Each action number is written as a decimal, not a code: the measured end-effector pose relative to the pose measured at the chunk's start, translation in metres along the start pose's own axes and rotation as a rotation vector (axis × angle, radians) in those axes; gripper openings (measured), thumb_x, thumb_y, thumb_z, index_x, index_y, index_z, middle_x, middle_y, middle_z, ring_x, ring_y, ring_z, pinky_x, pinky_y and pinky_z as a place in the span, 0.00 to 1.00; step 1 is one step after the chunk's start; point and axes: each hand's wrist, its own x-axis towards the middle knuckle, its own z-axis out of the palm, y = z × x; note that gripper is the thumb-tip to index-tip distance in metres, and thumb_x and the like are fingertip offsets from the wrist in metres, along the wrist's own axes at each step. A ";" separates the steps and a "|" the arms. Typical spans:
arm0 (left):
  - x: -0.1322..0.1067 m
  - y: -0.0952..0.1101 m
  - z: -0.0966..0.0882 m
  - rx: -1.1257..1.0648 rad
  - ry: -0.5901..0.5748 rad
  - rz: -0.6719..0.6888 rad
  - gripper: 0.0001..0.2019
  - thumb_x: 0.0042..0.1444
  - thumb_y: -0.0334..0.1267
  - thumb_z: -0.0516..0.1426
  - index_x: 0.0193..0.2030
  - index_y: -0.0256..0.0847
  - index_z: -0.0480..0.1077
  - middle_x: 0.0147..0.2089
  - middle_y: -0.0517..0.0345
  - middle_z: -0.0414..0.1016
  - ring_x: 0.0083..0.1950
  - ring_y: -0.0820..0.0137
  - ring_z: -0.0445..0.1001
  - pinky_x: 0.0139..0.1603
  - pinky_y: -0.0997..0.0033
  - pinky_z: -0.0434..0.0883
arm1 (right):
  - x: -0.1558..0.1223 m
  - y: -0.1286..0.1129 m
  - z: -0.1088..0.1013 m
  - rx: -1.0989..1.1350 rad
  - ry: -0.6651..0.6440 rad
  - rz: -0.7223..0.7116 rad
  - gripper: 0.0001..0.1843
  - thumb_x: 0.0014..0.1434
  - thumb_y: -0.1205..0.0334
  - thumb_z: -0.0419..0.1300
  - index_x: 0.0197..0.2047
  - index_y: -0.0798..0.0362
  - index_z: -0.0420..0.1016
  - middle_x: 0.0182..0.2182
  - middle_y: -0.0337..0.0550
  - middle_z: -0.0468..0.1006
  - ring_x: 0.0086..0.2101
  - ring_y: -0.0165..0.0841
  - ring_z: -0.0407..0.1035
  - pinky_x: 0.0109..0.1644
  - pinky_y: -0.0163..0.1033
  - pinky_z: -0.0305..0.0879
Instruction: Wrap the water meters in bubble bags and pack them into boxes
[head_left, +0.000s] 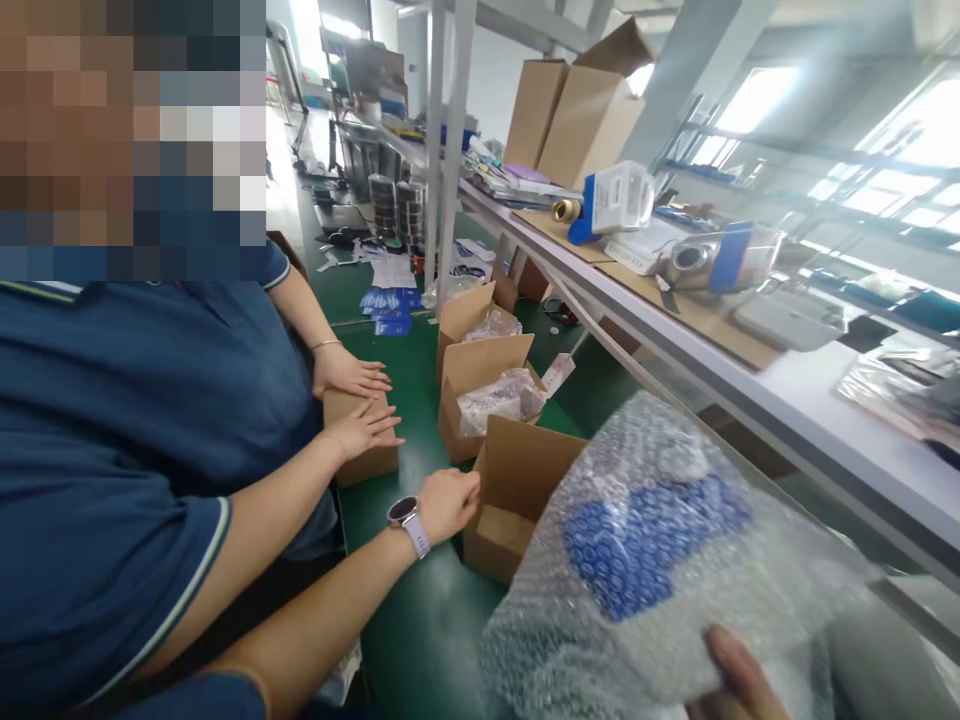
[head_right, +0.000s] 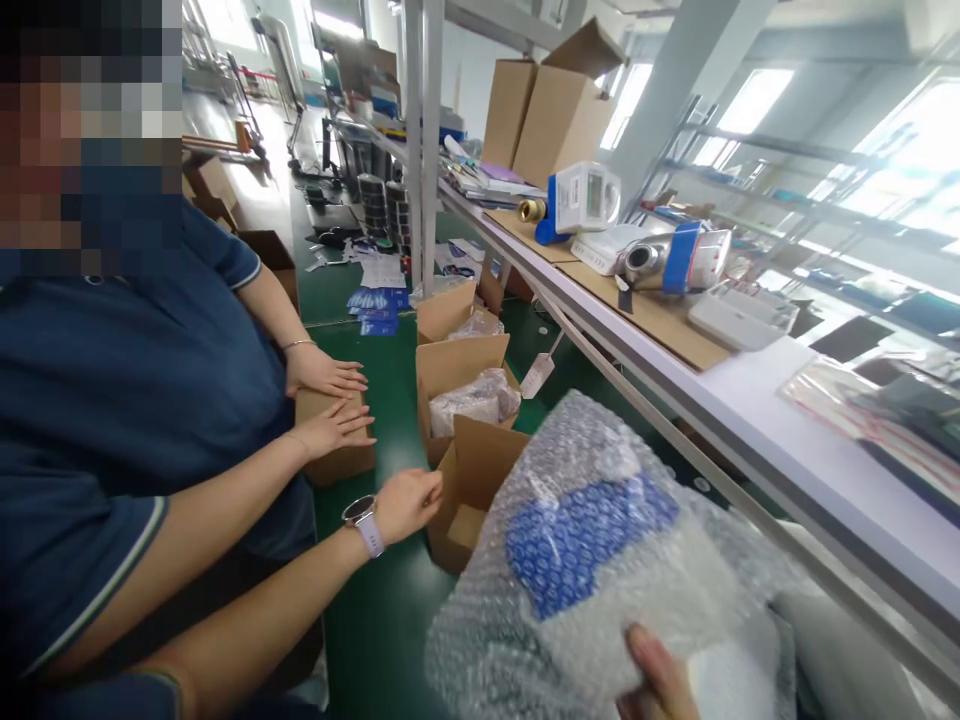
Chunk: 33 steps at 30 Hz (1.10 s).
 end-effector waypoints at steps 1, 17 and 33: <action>-0.016 -0.010 -0.003 -0.025 0.028 0.031 0.04 0.53 0.32 0.53 0.28 0.41 0.65 0.25 0.60 0.67 0.31 0.69 0.69 0.31 0.73 0.60 | 0.000 -0.011 0.021 -0.076 -0.075 -0.042 0.18 0.38 0.49 0.68 0.31 0.50 0.74 0.23 0.40 0.78 0.26 0.42 0.72 0.39 0.51 0.69; -0.167 -0.088 -0.007 -0.214 0.332 0.329 0.12 0.54 0.25 0.48 0.21 0.39 0.58 0.22 0.59 0.60 0.28 0.70 0.58 0.30 0.70 0.56 | -0.072 0.014 0.211 -1.520 -1.395 -0.885 0.58 0.37 0.61 0.65 0.68 0.46 0.40 0.56 0.59 0.61 0.52 0.56 0.56 0.54 0.59 0.51; -0.168 -0.085 -0.006 -0.410 0.241 0.269 0.12 0.59 0.31 0.51 0.24 0.39 0.62 0.22 0.61 0.61 0.27 0.73 0.60 0.29 0.71 0.57 | -0.083 0.086 0.182 -1.254 -0.746 -0.249 0.29 0.60 0.60 0.48 0.64 0.58 0.53 0.65 0.60 0.48 0.64 0.46 0.42 0.64 0.57 0.42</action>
